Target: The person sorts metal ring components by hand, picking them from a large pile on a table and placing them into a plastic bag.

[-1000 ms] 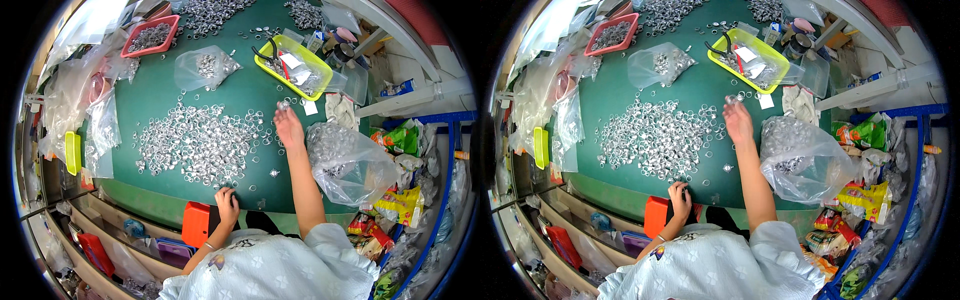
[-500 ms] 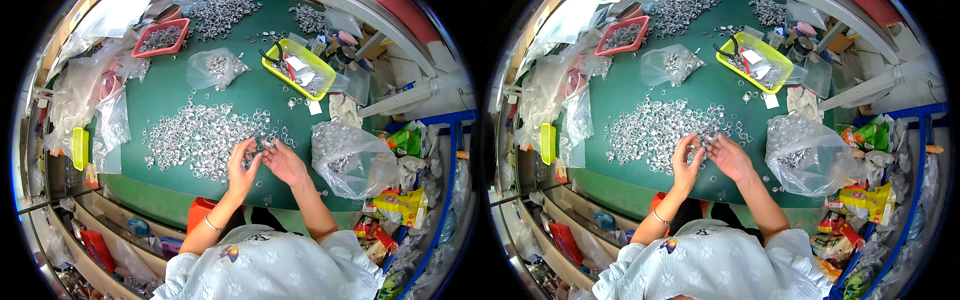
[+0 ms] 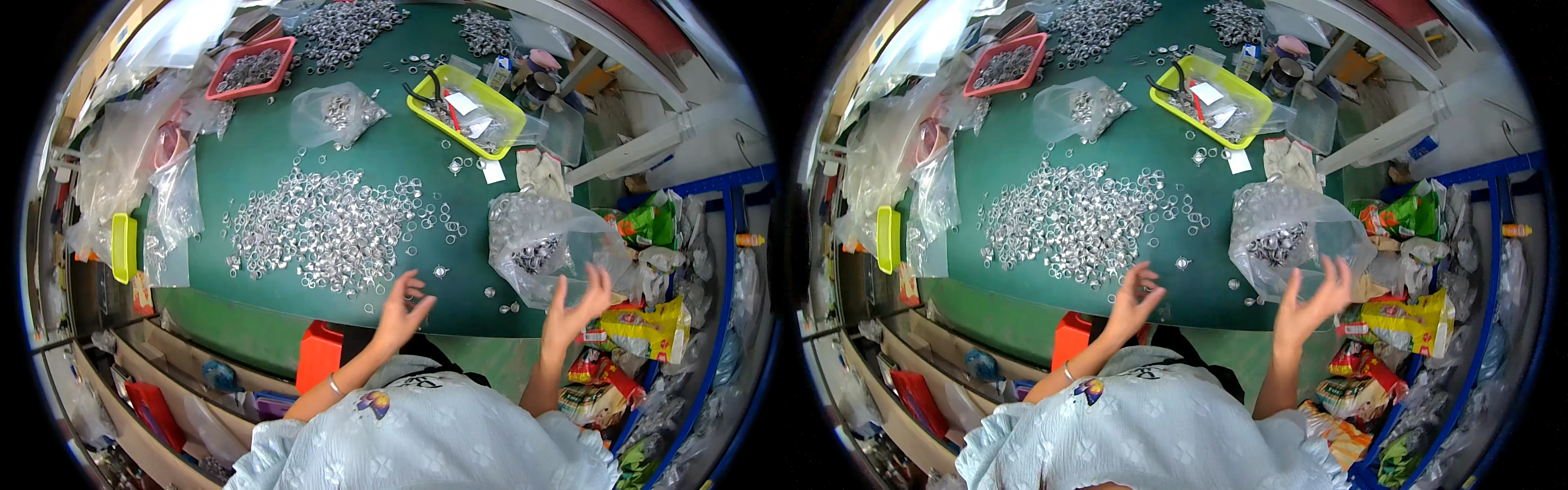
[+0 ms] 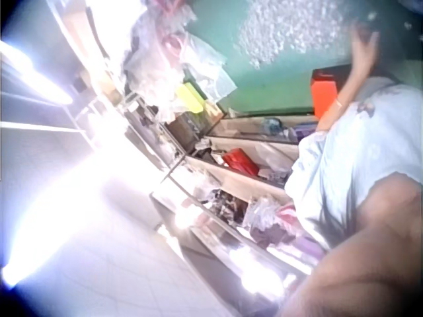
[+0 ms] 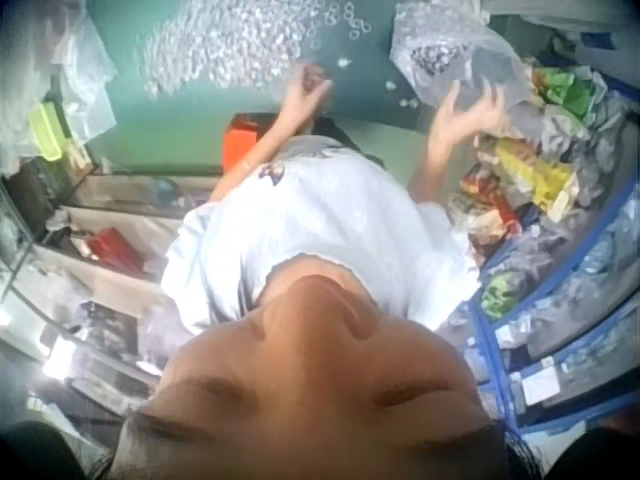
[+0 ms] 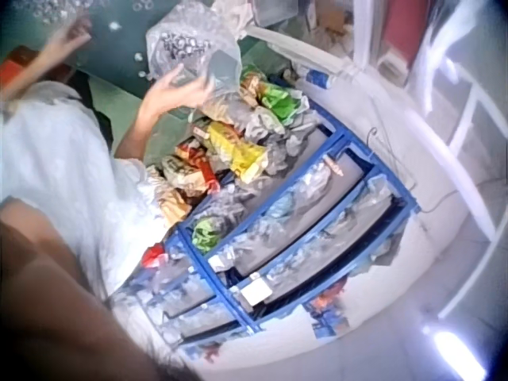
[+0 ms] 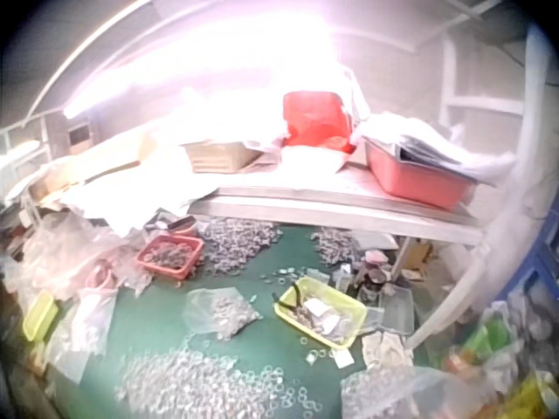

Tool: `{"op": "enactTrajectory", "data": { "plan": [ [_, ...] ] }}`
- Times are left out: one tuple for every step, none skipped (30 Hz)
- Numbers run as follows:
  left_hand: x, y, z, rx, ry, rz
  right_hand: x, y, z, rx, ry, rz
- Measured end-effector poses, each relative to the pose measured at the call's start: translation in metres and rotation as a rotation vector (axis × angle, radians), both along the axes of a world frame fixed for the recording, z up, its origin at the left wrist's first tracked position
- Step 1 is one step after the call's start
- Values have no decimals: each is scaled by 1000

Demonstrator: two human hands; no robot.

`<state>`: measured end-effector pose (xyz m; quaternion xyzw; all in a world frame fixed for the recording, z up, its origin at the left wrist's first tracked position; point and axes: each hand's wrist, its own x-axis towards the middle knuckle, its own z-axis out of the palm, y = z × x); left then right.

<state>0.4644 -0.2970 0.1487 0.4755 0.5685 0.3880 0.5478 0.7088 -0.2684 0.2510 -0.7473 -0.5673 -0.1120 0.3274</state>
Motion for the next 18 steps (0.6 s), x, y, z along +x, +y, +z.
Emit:
{"op": "enactTrajectory", "data": {
  "plan": [
    [16,1,5,-11,-26,-24,16,-6,-4,63,-126,-22],
    [33,7,15,-46,-21,-55,29,-10,-8,120,-129,-130],
    [53,14,23,-71,-81,-39,43,-13,-15,179,-133,-237],
    [73,25,31,-92,-148,-25,67,-17,-30,202,106,-253],
    [89,38,35,-69,-163,-51,86,-20,-44,218,353,-259],
    [105,49,37,-44,-155,-21,93,-22,-47,100,726,-213],
    [119,61,29,14,-75,10,87,-21,-34,1,1156,-104],
    [128,69,17,72,11,43,86,-18,-37,-82,1285,2],
    [135,78,1,55,42,-21,87,-14,-46,-167,1408,109],
    [140,88,-14,39,73,-83,91,-17,-65,-232,920,185],
    [142,94,-22,18,105,-147,95,-18,-81,-272,432,250],
    [139,93,-15,32,56,-151,91,-13,-77,-335,640,366],
    [135,88,2,48,8,-165,87,-9,-72,-380,596,423],
    [132,85,11,65,-40,-177,85,-7,-68,-425,551,480],
    [131,82,10,80,-89,-170,84,-6,-68,-468,505,540],
    [130,80,9,95,-138,-162,85,-5,-75,-472,516,570],
    [128,76,7,106,-185,-153,79,-4,-79,-464,502,564],
    [130,73,2,181,-136,-152,69,-4,-82,-456,488,557]
  ]
}}
